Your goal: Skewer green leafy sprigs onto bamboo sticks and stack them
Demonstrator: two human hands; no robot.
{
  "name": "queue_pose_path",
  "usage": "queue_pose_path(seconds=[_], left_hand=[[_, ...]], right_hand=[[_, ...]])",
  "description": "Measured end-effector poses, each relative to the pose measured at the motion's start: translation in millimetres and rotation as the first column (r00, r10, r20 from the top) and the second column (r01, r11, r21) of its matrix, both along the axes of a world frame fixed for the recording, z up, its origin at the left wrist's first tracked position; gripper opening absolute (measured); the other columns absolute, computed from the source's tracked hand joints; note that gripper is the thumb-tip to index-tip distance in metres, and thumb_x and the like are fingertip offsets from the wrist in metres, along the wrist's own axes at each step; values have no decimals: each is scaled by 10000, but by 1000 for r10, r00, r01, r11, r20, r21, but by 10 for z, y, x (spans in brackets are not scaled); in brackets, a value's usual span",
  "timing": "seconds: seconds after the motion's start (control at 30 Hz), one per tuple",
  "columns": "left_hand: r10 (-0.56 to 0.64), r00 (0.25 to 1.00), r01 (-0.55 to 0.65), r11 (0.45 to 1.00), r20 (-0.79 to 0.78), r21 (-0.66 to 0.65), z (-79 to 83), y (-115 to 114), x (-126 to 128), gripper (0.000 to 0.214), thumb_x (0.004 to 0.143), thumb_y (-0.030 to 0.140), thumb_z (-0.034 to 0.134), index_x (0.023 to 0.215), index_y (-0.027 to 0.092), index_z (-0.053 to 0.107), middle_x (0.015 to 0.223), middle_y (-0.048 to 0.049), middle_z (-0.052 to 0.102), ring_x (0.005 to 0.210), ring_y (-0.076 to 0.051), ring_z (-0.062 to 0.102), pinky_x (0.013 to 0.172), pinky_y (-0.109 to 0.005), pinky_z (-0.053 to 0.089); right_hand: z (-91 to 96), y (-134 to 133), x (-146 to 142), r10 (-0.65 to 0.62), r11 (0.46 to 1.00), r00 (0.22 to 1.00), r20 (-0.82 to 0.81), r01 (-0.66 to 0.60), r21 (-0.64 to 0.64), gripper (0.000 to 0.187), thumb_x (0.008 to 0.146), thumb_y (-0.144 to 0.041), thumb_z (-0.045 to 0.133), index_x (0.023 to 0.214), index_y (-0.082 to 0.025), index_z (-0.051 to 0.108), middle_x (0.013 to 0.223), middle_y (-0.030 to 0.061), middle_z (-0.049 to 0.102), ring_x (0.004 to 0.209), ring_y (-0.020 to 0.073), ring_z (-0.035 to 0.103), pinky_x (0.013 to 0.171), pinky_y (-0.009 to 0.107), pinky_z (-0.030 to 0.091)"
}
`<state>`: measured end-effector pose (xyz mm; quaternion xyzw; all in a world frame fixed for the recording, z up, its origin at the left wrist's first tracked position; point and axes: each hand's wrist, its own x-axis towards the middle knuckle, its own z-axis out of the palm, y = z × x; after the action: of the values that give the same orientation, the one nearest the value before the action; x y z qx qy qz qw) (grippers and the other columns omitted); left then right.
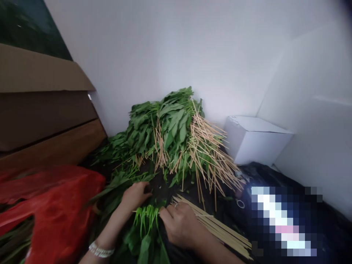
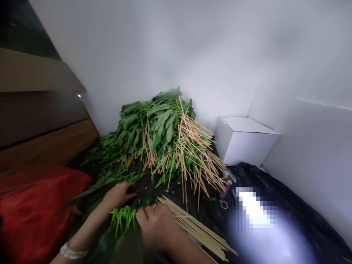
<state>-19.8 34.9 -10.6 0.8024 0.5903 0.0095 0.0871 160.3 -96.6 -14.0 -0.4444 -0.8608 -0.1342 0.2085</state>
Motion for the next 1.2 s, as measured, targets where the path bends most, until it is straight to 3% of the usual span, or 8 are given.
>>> queue_pose_path(seconds=[0.2,0.37,0.47,0.63,0.83,0.93,1.03,1.2], left_hand=[[-39,998,42,997,51,-66,56,127,-54,141,703,311,593,801,233,658,838,-30,691,820,-215,628,651,-247,401],[-111,962,125,991,250,-39,259,145,-70,165,712,325,546,742,205,654,743,-21,677,723,-200,611,638,-247,392],[-127,912,158,986,391,-48,282,132,7,162,703,320,541,699,184,628,642,-9,647,630,-183,591,593,-245,393],[-24,688,204,966,726,-161,117,86,135,365,714,423,582,947,146,630,756,-28,679,630,-173,600,601,-260,450],[134,479,116,970,867,-214,55,40,123,458,685,471,639,974,116,652,669,-20,656,589,-144,567,572,-240,439],[194,388,76,968,901,-241,101,-6,81,454,674,468,664,953,110,672,705,-33,669,557,-119,539,550,-228,414],[240,323,69,959,915,-276,142,-44,39,442,666,458,685,924,98,692,727,-52,683,495,-79,461,497,-205,354],[277,196,130,943,941,-305,179,-92,-3,435,679,482,682,892,103,702,825,-86,705,482,-56,400,465,-190,292]], right_hand=[[-29,43,12,-33,999,999,9,33,-36,30,778,-199,469,805,-200,455,684,8,563,560,151,504,502,280,301],[-47,93,38,-91,989,995,32,94,-112,34,787,-202,466,818,-203,452,726,11,587,584,158,528,515,277,324],[-41,110,49,-107,984,993,42,112,-139,39,798,-200,455,837,-200,457,743,16,595,595,160,533,521,275,332],[1,120,73,-146,969,989,32,149,-199,37,817,-187,440,844,-203,460,753,10,596,613,160,541,521,268,335],[26,111,93,-147,964,989,0,143,-224,135,800,-152,459,926,-192,490,795,16,606,664,155,558,563,253,365],[1,88,146,-207,968,975,-79,192,-162,245,776,-84,445,981,-192,525,777,17,609,675,148,573,608,242,381],[-57,111,243,-261,964,943,-208,265,-8,351,833,-59,339,1114,-157,524,759,30,617,641,134,589,604,230,396],[-136,168,316,-254,952,935,-245,287,107,323,902,-142,299,1080,-141,568,761,48,632,614,130,609,559,218,419]])
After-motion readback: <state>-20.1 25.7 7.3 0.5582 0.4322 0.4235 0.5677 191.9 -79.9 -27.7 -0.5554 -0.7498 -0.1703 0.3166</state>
